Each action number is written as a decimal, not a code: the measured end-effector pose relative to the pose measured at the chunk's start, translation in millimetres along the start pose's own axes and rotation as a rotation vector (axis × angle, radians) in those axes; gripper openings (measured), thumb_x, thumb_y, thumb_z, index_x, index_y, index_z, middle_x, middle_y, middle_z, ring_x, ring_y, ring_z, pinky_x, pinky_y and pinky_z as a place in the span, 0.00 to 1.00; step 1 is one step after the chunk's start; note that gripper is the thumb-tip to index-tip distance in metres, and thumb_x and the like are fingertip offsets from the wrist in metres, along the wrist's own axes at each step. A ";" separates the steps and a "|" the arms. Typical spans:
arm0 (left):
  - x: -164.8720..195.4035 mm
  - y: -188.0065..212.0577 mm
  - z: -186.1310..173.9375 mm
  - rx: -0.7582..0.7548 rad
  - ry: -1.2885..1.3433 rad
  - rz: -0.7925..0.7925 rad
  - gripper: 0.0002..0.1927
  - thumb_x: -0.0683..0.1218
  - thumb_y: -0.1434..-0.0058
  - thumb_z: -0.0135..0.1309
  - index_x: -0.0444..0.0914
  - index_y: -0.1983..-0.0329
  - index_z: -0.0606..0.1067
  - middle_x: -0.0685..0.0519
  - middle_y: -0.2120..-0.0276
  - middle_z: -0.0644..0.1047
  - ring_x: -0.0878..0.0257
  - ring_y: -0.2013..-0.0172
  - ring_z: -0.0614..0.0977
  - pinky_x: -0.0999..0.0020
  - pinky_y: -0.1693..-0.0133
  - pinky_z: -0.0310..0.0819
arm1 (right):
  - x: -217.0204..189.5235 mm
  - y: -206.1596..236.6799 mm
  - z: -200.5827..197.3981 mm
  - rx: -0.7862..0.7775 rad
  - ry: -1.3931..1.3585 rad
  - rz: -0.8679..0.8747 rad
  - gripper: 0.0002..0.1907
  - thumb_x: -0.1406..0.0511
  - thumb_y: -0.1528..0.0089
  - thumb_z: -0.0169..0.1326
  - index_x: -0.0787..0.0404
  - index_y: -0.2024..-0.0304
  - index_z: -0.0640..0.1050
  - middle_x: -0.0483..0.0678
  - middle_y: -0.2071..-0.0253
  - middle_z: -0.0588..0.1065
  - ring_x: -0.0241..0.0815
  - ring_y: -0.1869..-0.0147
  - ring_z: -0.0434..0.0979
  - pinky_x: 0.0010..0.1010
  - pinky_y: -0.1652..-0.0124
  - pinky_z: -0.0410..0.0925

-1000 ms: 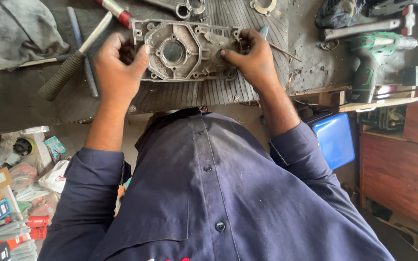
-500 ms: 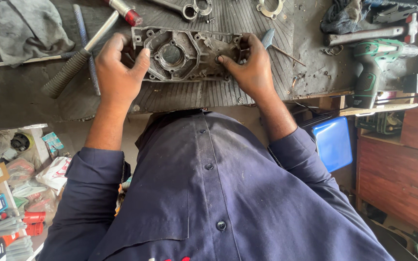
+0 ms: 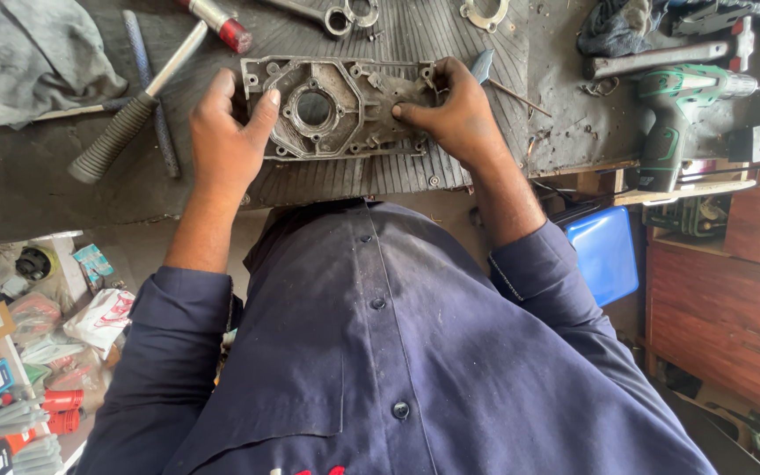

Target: The person cleans a metal engine casing with a scraper and hammer, then wipes it with a rag. They move to a hydraulic press and use it to press a cylindrical metal part into a larger housing.

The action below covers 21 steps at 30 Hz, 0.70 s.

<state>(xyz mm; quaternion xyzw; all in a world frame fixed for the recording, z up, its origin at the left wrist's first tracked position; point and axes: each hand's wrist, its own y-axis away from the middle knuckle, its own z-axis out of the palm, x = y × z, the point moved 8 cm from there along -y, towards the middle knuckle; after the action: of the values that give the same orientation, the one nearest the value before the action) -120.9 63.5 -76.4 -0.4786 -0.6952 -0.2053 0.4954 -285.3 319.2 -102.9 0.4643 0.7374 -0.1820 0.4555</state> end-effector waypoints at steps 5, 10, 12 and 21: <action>4.2 -3.0 4.1 -0.040 -0.395 0.055 0.18 0.51 0.25 0.61 0.31 0.58 0.72 0.39 0.65 0.81 0.42 0.63 0.83 0.51 0.62 0.75 | 0.0 1.4 -15.2 0.016 -0.013 0.050 0.32 0.55 0.41 0.71 0.70 0.44 0.76 0.49 0.52 0.78 0.38 0.51 0.80 0.28 0.51 0.75; 19.9 -4.6 -4.2 -0.047 -0.256 0.114 0.17 0.51 0.19 0.53 0.31 0.49 0.71 0.39 0.60 0.81 0.42 0.59 0.85 0.51 0.57 0.77 | -37.1 21.3 -55.8 -0.104 -0.352 -0.123 0.27 0.58 0.30 0.62 0.71 0.37 0.75 0.55 0.46 0.76 0.39 0.50 0.80 0.29 0.54 0.77; 37.6 -5.8 -16.4 0.018 -0.189 0.215 0.18 0.51 0.17 0.50 0.29 0.43 0.68 0.39 0.57 0.81 0.44 0.57 0.85 0.53 0.55 0.78 | -60.5 39.5 -77.1 -0.118 -0.460 -0.296 0.26 0.58 0.27 0.60 0.71 0.34 0.72 0.54 0.43 0.74 0.39 0.46 0.80 0.30 0.50 0.78; 61.3 -9.3 -35.5 0.068 0.299 0.281 0.20 0.50 0.13 0.48 0.29 0.31 0.63 0.42 0.45 0.74 0.54 0.49 0.78 0.60 0.43 0.70 | -30.0 47.2 -132.2 0.226 -0.729 -0.276 0.18 0.64 0.23 0.54 0.68 0.36 0.68 0.54 0.47 0.76 0.48 0.50 0.84 0.37 0.59 0.80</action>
<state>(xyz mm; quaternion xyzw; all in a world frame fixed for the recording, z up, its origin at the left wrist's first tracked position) -114.6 60.6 -5.2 -0.5183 -0.5469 -0.1794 0.6325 -307.0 418.8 -1.9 0.3130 0.5584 -0.4742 0.6044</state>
